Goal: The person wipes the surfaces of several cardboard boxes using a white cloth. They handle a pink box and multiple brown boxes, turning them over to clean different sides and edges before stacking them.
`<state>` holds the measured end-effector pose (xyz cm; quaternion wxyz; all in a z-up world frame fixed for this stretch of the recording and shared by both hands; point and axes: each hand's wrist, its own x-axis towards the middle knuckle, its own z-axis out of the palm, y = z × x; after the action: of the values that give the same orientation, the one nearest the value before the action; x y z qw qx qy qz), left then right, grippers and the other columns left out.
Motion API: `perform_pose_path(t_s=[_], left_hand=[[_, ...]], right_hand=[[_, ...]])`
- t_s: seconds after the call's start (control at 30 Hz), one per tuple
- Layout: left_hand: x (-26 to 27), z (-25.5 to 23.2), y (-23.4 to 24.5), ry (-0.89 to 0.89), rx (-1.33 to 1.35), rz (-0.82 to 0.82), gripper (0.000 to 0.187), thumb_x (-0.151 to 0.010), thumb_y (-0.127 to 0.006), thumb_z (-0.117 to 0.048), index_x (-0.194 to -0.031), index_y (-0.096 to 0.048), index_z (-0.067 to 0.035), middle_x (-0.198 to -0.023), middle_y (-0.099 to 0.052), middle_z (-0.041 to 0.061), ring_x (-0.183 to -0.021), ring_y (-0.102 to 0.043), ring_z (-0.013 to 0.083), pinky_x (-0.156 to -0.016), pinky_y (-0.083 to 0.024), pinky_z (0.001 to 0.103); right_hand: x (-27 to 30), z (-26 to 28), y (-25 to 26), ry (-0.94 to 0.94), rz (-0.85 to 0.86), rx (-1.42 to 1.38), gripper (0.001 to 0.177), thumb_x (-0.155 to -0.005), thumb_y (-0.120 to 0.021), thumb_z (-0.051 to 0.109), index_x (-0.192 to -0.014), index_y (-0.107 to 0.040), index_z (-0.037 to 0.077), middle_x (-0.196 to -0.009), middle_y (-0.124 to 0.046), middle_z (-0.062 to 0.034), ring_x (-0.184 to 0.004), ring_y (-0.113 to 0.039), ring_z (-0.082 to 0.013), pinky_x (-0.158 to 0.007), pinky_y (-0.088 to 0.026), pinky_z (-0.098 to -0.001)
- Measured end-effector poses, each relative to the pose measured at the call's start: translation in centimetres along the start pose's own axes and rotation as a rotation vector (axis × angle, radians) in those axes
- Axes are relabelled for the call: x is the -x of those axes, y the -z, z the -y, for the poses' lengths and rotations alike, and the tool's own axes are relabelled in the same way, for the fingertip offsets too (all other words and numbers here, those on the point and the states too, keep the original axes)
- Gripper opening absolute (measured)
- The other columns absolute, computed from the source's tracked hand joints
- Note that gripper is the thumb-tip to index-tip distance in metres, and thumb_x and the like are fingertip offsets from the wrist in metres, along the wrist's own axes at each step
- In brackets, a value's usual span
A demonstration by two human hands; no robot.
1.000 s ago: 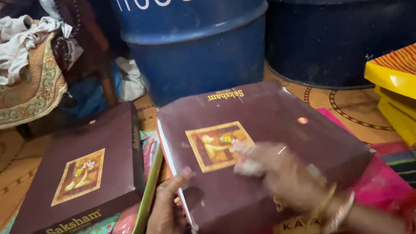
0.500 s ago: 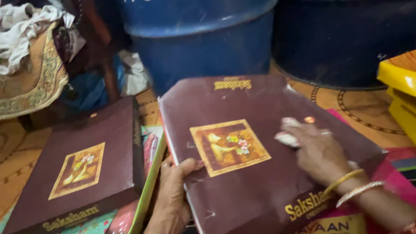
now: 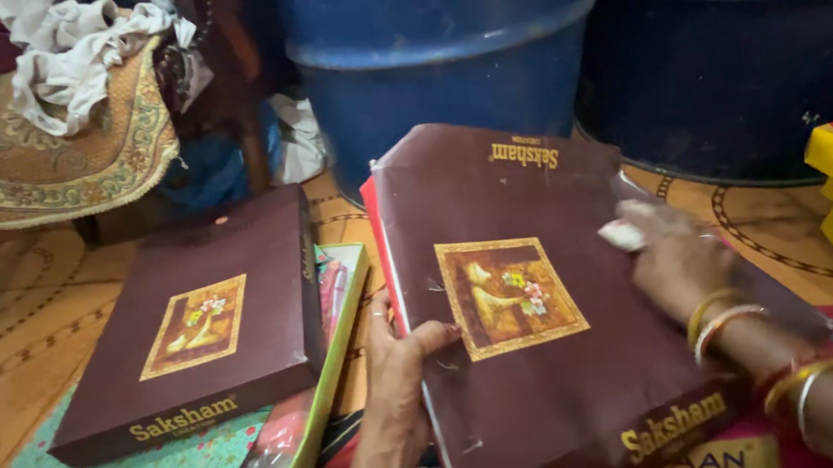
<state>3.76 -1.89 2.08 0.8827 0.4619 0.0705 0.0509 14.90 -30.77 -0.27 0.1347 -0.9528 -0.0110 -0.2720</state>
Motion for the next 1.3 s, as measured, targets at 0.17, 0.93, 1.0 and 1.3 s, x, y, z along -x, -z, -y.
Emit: perform_pose_path(t_s=[0.17, 0.93, 1.0, 1.3], left_hand=[[0.1, -0.3, 0.2, -0.068, -0.034, 0.079, 0.075, -0.063, -0.066, 0.003, -0.135, -0.048, -0.008, -0.101, -0.068, 0.012, -0.085, -0.068, 0.0228, -0.075, -0.061, 0.038], [-2.3, 1.9, 2.1, -0.023, 0.058, 0.005, 0.064, -0.065, -0.064, 0.002, -0.127, -0.048, -0.006, -0.088, -0.068, 0.012, -0.073, -0.069, 0.0229, -0.068, -0.06, 0.039], [-3.1, 2.5, 3.1, -0.041, 0.055, 0.009, 0.058, -0.068, -0.064, 0.001, -0.124, -0.05, -0.004, -0.088, -0.068, 0.013, -0.074, -0.068, 0.0232, -0.069, -0.06, 0.039], [-1.9, 0.4, 1.5, 0.114, -0.151, -0.124, 0.058, -0.07, -0.071, -0.009, -0.122, -0.047, -0.012, -0.092, -0.068, 0.011, -0.078, -0.069, 0.0236, -0.069, -0.06, 0.047]], right_hand=[[-4.1, 5.1, -3.0, 0.12, -0.147, -0.323, 0.064, -0.083, -0.054, -0.004, -0.144, -0.058, 0.015, -0.142, -0.058, -0.0137, -0.132, -0.054, -0.0339, -0.112, -0.043, -0.0443], [-1.9, 12.0, -4.0, 0.128, 0.01, -0.587, 0.059, -0.072, -0.066, -0.01, -0.126, -0.067, 0.014, -0.127, -0.068, -0.0138, -0.111, -0.067, -0.0291, -0.093, -0.053, -0.0403], [2.5, 15.5, -1.4, 0.658, -0.16, -0.677, 0.055, -0.083, -0.072, 0.002, -0.135, -0.056, 0.002, -0.128, -0.065, -0.0189, -0.119, -0.064, -0.036, -0.103, -0.05, -0.0428], [4.3, 1.1, 4.4, 0.217, 0.308, 0.004, 0.071, -0.082, -0.055, 0.002, -0.143, -0.053, 0.038, -0.144, -0.06, 0.0063, -0.128, -0.062, -0.0225, -0.104, -0.049, -0.0417]])
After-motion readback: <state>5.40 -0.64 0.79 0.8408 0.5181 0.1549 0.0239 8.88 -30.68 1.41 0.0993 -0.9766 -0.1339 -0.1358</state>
